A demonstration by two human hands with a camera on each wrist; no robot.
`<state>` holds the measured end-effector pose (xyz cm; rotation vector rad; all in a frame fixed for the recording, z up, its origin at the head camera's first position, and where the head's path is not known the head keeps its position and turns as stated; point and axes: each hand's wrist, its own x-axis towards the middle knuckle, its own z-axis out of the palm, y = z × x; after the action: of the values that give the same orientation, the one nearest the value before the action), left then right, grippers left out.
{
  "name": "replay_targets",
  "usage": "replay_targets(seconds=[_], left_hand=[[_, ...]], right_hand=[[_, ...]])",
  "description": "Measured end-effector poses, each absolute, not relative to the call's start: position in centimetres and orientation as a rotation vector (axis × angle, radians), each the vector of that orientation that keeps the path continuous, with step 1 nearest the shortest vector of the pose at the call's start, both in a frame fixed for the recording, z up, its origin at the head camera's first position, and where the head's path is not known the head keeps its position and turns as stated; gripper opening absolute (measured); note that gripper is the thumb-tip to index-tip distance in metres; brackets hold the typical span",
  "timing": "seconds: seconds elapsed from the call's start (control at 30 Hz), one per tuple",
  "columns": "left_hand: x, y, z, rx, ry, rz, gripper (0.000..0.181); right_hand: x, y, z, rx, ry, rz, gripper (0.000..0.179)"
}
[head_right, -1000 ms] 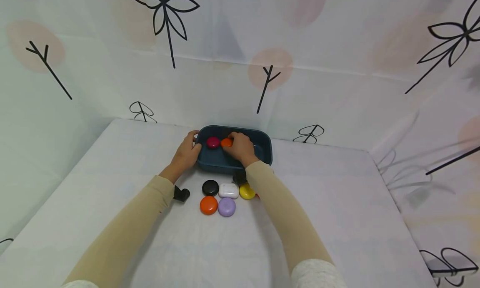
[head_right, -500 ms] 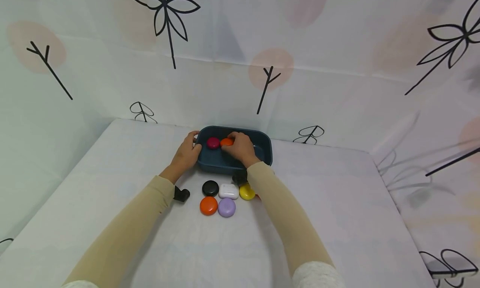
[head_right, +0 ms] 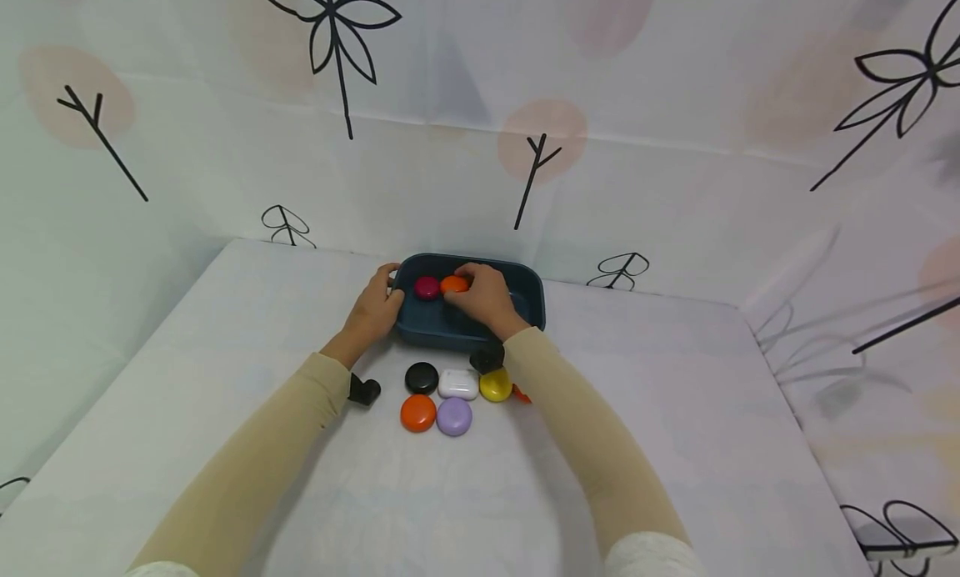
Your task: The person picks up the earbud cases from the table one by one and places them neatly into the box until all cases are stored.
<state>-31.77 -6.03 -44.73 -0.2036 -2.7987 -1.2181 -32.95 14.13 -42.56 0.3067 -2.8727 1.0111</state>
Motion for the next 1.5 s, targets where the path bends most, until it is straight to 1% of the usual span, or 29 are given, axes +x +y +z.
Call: replay_targets(seconds=[0.43, 0.7, 1.0, 1.5], left_hand=[[-31.7, -6.3, -44.7, -0.194, -2.803, -1.241, 0.052], [-31.6, -6.3, -44.6, -0.193, -2.806, -1.246, 0.052], [-31.6, -6.2, -44.7, -0.204, -2.812, -1.229, 0.052], [-31.6, -6.1, -44.6, -0.202, -2.815, -1.225, 0.052]], right_hand=[[-31.1, 14.3, -41.0, 0.375, -2.84, 1.041, 0.04], [-29.8, 14.7, -40.0, 0.446, -2.819, 1.02, 0.041], [-27.6, 15.2, -38.7, 0.512, -2.789, 0.991, 0.041], [-24.0, 17.0, -37.8, 0.638, -2.729, 1.065, 0.038]])
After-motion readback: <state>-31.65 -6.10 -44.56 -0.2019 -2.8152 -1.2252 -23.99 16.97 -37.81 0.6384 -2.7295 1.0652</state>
